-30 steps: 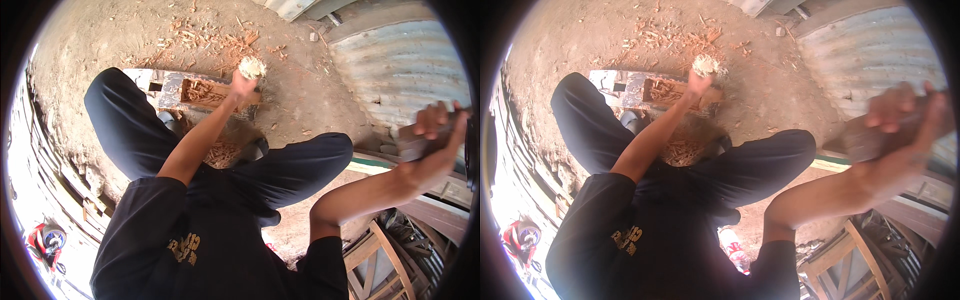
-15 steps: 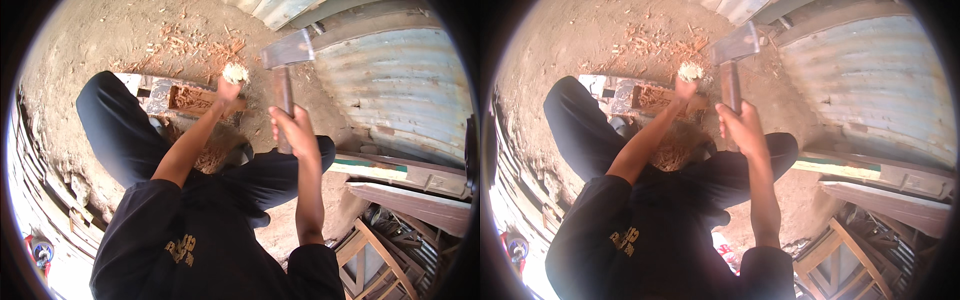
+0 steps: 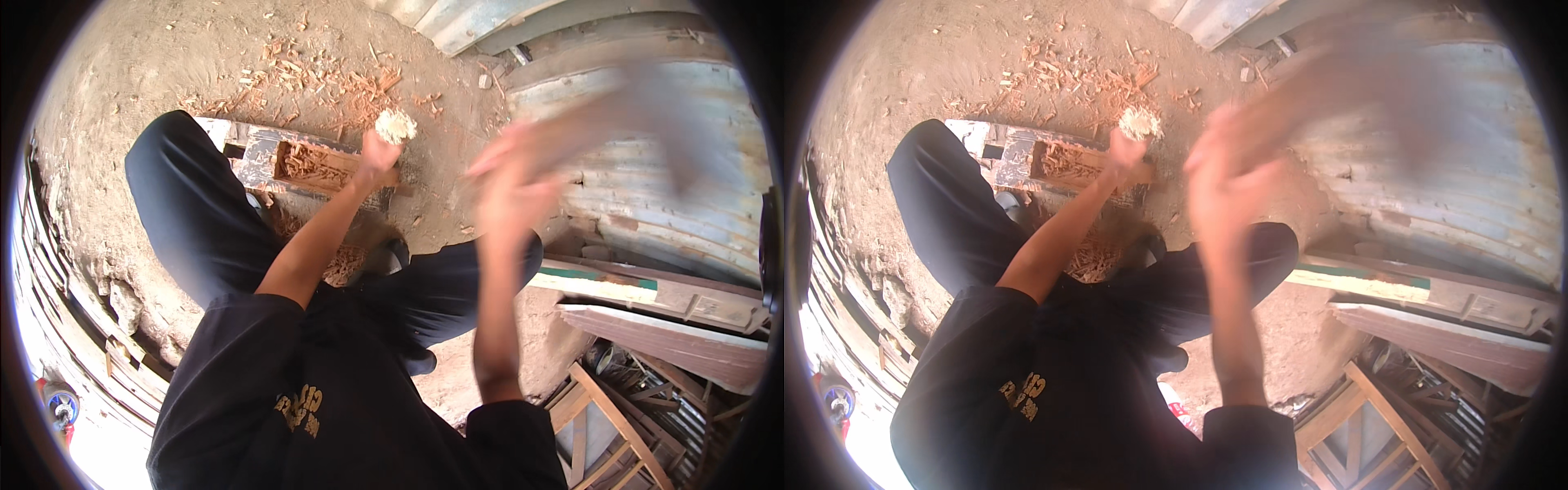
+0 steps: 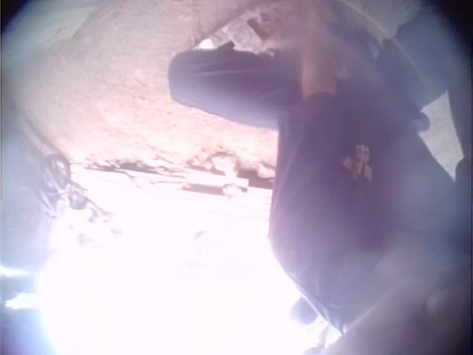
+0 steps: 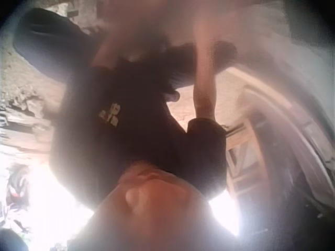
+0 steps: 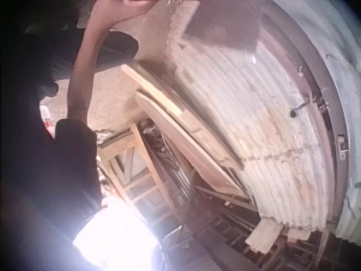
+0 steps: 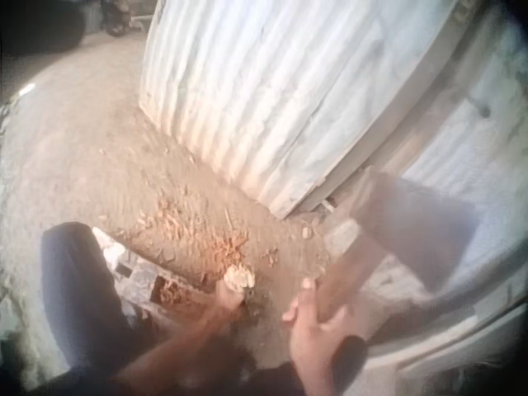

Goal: The person sits cross-legged on the ground and uses a chisel and mallet to carve a small piece of wood. They repeatedly strike the chisel to remove wood shavings and shape the piece.

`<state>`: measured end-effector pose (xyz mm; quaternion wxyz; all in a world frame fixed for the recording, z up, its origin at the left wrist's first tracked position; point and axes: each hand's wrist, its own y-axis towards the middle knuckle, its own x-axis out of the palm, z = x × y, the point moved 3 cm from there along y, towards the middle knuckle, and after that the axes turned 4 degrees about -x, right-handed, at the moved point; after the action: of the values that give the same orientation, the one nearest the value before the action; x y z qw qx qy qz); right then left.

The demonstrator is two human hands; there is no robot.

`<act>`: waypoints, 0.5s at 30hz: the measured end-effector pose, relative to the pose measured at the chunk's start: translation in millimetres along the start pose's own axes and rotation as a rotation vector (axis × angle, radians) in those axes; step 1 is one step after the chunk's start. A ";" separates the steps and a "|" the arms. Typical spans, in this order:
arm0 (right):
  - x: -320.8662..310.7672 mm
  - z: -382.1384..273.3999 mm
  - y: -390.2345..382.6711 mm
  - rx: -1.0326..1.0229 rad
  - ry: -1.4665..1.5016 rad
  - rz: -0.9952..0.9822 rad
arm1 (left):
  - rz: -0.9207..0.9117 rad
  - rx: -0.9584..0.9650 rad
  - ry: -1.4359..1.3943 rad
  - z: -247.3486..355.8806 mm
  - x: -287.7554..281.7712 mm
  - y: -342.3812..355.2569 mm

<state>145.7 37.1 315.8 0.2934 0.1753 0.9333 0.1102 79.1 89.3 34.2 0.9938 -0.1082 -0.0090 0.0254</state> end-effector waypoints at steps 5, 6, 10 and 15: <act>30.1 105.7 -75.1 0.510 -0.144 -0.598 | -0.125 -0.154 -0.124 -0.4 -2.6 -6.4; 21.1 92.6 -66.2 0.748 0.094 -0.681 | -0.059 -0.099 -0.085 -3.0 -7.7 -7.6; 0.7 13.5 -21.2 0.687 0.288 -0.563 | 0.041 0.069 -0.007 3.4 -2.2 -0.8; -63.0 -93.3 65.1 0.141 0.401 -0.122 | 0.022 0.041 -0.008 -9.8 3.8 1.3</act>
<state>156.3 62.3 442.9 0.0949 0.1132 0.9873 0.0592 83.1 88.6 24.5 0.9954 -0.0878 -0.0113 0.0367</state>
